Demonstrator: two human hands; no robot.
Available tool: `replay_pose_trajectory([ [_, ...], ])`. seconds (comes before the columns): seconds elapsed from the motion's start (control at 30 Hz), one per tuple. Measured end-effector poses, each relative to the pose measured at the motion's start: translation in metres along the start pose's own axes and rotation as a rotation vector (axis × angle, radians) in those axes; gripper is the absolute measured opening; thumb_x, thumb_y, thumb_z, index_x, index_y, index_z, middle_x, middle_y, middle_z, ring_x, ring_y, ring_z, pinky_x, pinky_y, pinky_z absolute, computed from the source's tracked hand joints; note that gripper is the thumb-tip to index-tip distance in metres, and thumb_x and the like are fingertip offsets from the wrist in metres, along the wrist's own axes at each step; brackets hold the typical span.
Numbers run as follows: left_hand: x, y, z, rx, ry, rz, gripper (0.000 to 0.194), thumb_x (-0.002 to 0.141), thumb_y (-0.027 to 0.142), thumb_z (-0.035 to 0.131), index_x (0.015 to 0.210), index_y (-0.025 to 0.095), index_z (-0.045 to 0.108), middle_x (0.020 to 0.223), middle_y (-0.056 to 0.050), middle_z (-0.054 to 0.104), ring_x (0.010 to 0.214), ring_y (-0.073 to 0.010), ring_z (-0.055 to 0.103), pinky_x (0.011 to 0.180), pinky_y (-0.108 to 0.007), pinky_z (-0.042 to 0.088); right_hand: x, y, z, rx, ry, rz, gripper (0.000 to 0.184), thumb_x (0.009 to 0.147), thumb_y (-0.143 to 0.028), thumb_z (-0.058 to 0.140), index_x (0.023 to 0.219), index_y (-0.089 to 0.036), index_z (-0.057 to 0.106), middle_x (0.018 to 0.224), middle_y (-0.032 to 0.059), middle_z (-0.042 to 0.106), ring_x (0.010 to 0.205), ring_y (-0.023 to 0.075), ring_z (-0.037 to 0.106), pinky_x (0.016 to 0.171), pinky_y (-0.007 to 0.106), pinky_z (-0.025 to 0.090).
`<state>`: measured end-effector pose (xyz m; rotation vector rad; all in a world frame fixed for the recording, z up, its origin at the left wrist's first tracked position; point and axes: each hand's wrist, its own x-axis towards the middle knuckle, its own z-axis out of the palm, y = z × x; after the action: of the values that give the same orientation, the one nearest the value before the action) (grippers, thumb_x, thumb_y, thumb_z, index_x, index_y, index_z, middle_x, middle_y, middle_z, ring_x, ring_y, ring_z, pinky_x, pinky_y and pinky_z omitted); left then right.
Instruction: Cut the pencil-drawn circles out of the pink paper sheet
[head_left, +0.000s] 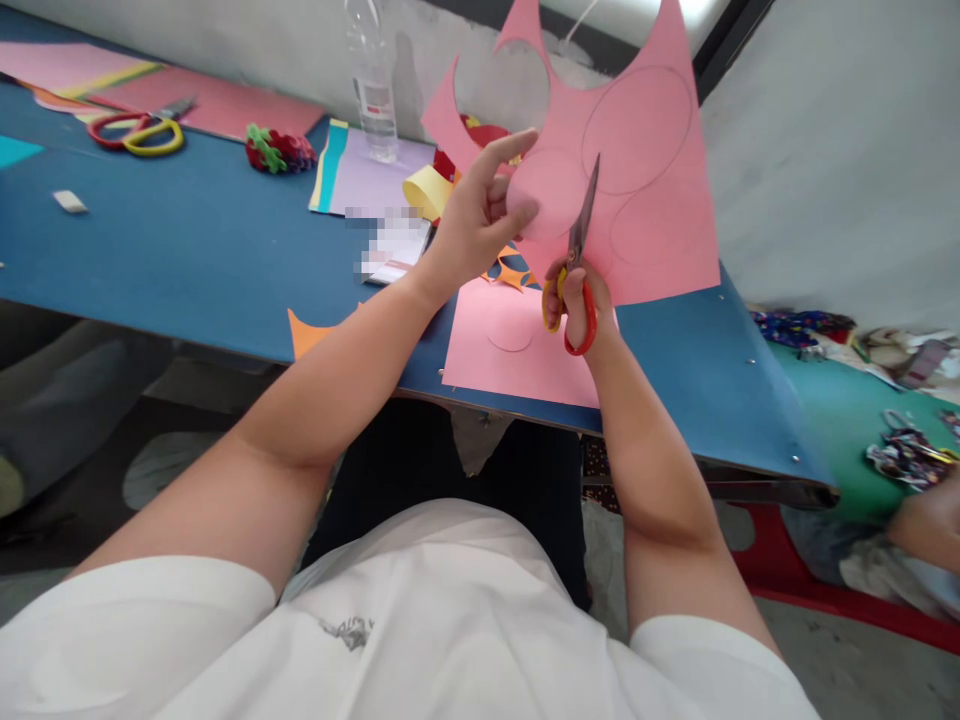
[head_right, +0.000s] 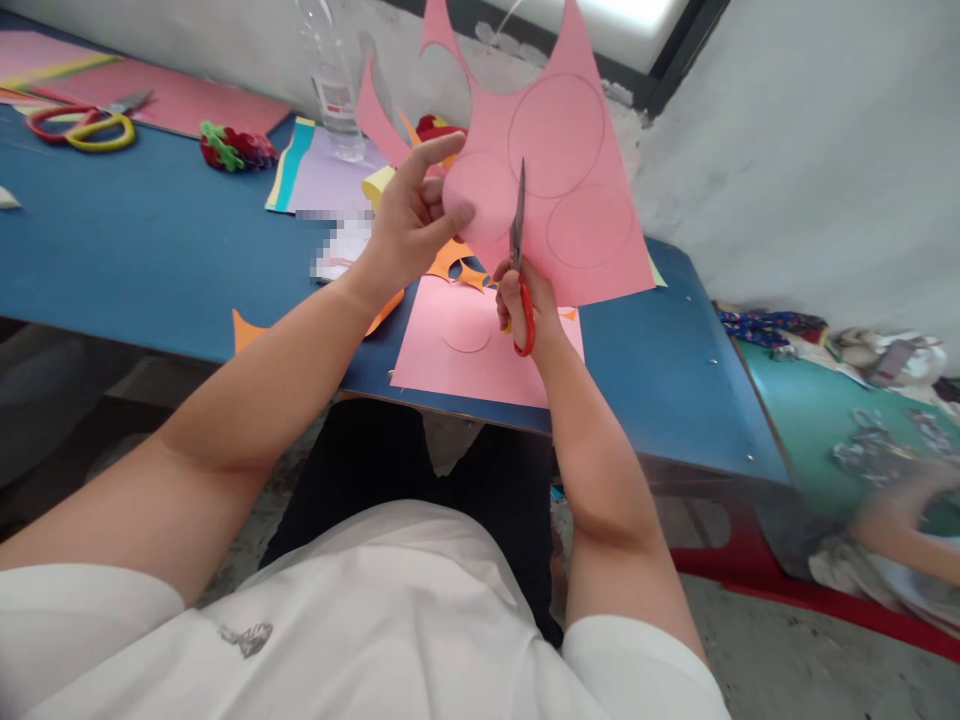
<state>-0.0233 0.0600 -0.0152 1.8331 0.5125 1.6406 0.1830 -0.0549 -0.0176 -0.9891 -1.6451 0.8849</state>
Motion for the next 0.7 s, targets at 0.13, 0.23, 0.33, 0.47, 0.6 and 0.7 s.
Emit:
replay_pose_trajectory([
  [0.13, 0.000, 0.002, 0.000, 0.025, 0.002, 0.009, 0.063, 0.109, 0.033, 0.083, 0.166, 0.028, 0.057, 0.079, 0.006, 0.053, 0.071, -0.0154, 0.066, 0.074, -0.030, 0.062, 0.001, -0.003, 0.001, -0.024, 0.032, 0.020, 0.080, 0.087, -0.112, 0.057, 0.101, -0.033, 0.059, 0.069, -0.0012, 0.048, 0.058, 0.0234, 0.046, 0.052, 0.043, 0.044],
  [0.23, 0.000, 0.005, 0.001, 0.045, 0.003, -0.007, 0.062, 0.110, 0.036, 0.083, 0.166, 0.030, 0.056, 0.077, 0.007, 0.054, 0.073, -0.0162, 0.069, 0.077, -0.031, 0.063, 0.001, -0.003, 0.002, -0.002, 0.041, 0.024, 0.080, 0.084, -0.112, 0.060, 0.099, -0.033, 0.059, 0.069, -0.0015, 0.045, 0.057, 0.0225, 0.043, 0.050, 0.043, 0.041],
  [0.33, -0.001, 0.011, 0.002, 0.027, 0.022, -0.019, 0.063, 0.107, 0.032, 0.086, 0.163, 0.030, 0.059, 0.075, 0.008, 0.054, 0.071, -0.0161, 0.068, 0.076, -0.030, 0.063, 0.000, -0.004, 0.001, 0.015, 0.040, 0.021, 0.079, 0.085, -0.111, 0.062, 0.098, -0.033, 0.059, 0.068, -0.0019, 0.043, 0.057, 0.0224, 0.042, 0.050, 0.043, 0.039],
  [0.47, -0.004, 0.018, 0.005, -0.006, 0.050, -0.050, 0.064, 0.103, 0.026, 0.088, 0.160, 0.030, 0.061, 0.074, 0.007, 0.056, 0.070, -0.0166, 0.068, 0.073, -0.030, 0.063, 0.000, -0.005, 0.002, -0.008, 0.046, 0.042, 0.083, 0.082, -0.115, 0.059, 0.098, -0.034, 0.056, 0.067, -0.0021, 0.041, 0.057, 0.0227, 0.040, 0.051, 0.043, 0.038],
  [0.6, -0.003, 0.021, 0.007, -0.010, 0.050, -0.085, 0.064, 0.101, 0.026, 0.089, 0.158, 0.032, 0.061, 0.073, 0.008, 0.056, 0.069, -0.0166, 0.067, 0.071, -0.030, 0.062, 0.002, -0.004, 0.001, 0.003, 0.051, 0.061, 0.085, 0.078, -0.117, 0.059, 0.096, -0.034, 0.055, 0.065, -0.0029, 0.036, 0.055, 0.0218, 0.036, 0.049, 0.042, 0.035],
  [0.7, -0.002, 0.022, 0.007, 0.005, 0.046, -0.092, 0.062, 0.103, 0.031, 0.089, 0.158, 0.031, 0.061, 0.073, 0.008, 0.055, 0.069, -0.0174, 0.068, 0.073, -0.031, 0.061, 0.002, -0.002, 0.000, -0.002, 0.053, 0.064, 0.083, 0.081, -0.115, 0.059, 0.096, -0.034, 0.054, 0.064, -0.0033, 0.035, 0.055, 0.0213, 0.034, 0.048, 0.041, 0.031],
])
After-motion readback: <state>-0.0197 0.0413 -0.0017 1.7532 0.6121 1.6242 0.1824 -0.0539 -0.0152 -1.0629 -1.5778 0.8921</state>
